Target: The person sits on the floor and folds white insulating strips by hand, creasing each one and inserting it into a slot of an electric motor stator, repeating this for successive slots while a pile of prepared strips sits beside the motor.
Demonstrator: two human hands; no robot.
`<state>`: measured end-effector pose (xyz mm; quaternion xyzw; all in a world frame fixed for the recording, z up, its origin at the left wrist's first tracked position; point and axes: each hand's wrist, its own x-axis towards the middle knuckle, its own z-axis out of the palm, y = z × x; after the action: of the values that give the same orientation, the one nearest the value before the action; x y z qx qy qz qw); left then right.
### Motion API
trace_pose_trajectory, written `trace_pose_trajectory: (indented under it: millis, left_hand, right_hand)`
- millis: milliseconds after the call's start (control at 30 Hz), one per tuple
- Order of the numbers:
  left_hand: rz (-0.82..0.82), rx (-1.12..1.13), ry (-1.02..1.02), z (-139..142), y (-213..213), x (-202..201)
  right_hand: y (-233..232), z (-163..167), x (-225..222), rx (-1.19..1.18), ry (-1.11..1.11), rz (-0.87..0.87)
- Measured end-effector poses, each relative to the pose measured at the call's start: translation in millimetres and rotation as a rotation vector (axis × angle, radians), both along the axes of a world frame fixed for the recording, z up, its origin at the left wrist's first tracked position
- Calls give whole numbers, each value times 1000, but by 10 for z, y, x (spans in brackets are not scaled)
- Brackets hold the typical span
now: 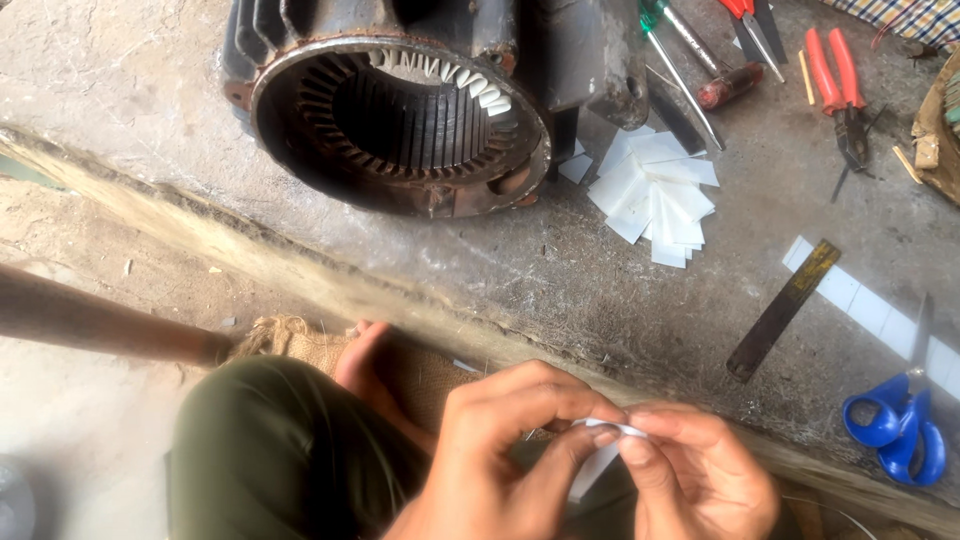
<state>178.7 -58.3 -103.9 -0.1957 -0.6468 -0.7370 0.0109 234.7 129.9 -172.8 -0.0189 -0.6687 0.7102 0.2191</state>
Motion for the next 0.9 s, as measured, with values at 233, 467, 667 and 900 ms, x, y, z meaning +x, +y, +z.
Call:
trace_pose_trajectory:
  millis: [233,467,667,900]
  left_hand:
    - [17,-25,61,65,25,17]
    - [17,-39,60,100,51,38]
    - [50,-44,66,114,41,6]
    - [19,-32,60,202,41,88]
  right_hand:
    - [6,-67,21,42,42,-49]
    - [0,-59,56,43,32,-48]
    - [24,-46,23,-134,-109,-15]
    - [-4,66,90,-167,28,2]
